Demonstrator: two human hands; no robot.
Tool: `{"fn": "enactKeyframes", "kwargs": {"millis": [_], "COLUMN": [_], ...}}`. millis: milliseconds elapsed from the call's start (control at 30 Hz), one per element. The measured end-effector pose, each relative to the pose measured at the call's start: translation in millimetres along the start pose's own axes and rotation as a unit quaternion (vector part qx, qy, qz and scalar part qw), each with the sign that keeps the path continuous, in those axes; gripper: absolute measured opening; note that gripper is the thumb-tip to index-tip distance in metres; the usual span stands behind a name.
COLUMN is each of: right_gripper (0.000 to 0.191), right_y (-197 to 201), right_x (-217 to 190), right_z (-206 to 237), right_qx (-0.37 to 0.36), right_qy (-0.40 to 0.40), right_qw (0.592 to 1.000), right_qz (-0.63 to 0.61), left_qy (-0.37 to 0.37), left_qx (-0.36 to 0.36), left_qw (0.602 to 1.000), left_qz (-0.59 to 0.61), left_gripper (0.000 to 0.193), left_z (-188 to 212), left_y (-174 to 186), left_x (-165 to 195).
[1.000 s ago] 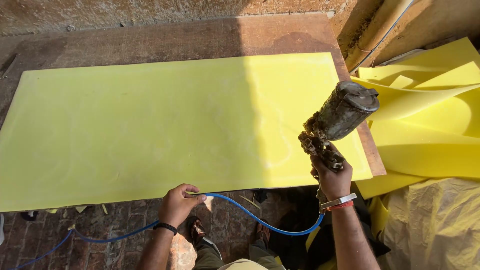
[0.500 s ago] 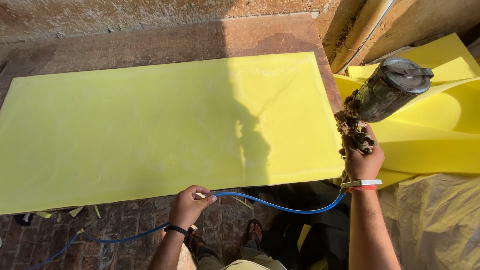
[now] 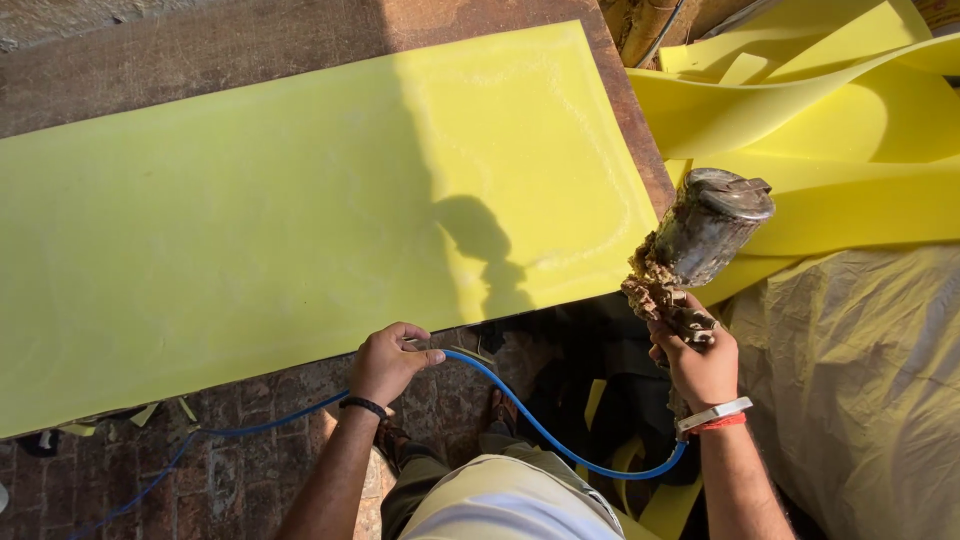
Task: The person sprays adhesive with a spray gun onto a yellow foam sheet, then lays a brown fabric sheet over the glued foam and smooths it flat with both hands. They lift and reposition the covered foam, cut a foam strip with a hand saw, apply glue to small foam pieces, and spray adhesive onto another foam sheet.
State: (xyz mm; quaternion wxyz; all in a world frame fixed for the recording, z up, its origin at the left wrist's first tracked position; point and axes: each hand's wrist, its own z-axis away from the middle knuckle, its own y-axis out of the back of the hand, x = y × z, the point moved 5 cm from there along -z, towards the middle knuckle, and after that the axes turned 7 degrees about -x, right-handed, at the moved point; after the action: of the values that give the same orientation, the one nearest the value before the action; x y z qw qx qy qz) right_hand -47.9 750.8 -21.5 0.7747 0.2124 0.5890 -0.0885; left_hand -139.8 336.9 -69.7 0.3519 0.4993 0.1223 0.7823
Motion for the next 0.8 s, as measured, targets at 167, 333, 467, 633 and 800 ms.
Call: {"fn": "enactKeyframes", "kwargs": {"millis": [167, 333, 467, 633, 800], "right_gripper": [0.049, 0.034, 0.041, 0.038, 0.043], "right_y": [-27.3, -57.2, -72.2, -68.4, -46.8], "right_x": [-32.3, -81.3, -105.8, -120.0, -108.4], "right_z": [-32.3, -64.2, -88.6, -96.0, -80.0], "right_qx": [-0.025, -0.007, -0.041, 0.013, 0.077], "right_qy": [0.040, 0.109, 0.148, 0.224, 0.150], "right_qw": [0.999, 0.994, 0.987, 0.974, 0.981], "right_qz": [0.012, 0.018, -0.054, 0.028, 0.094], "left_qy": [0.035, 0.047, 0.054, 0.041, 0.036], "left_qx": [0.035, 0.082, 0.089, 0.089, 0.058], "left_qw": [0.998, 0.994, 0.993, 0.993, 0.996], "left_qz": [0.029, 0.058, 0.064, 0.073, 0.062], "left_gripper": [0.037, 0.035, 0.034, 0.034, 0.035], "left_z": [5.7, 16.8, 19.1, 13.4, 5.3], "left_y": [23.3, 53.6, 63.9, 67.0, 55.7], "left_x": [-22.0, -42.2, -48.0, -45.1, -34.3]}}
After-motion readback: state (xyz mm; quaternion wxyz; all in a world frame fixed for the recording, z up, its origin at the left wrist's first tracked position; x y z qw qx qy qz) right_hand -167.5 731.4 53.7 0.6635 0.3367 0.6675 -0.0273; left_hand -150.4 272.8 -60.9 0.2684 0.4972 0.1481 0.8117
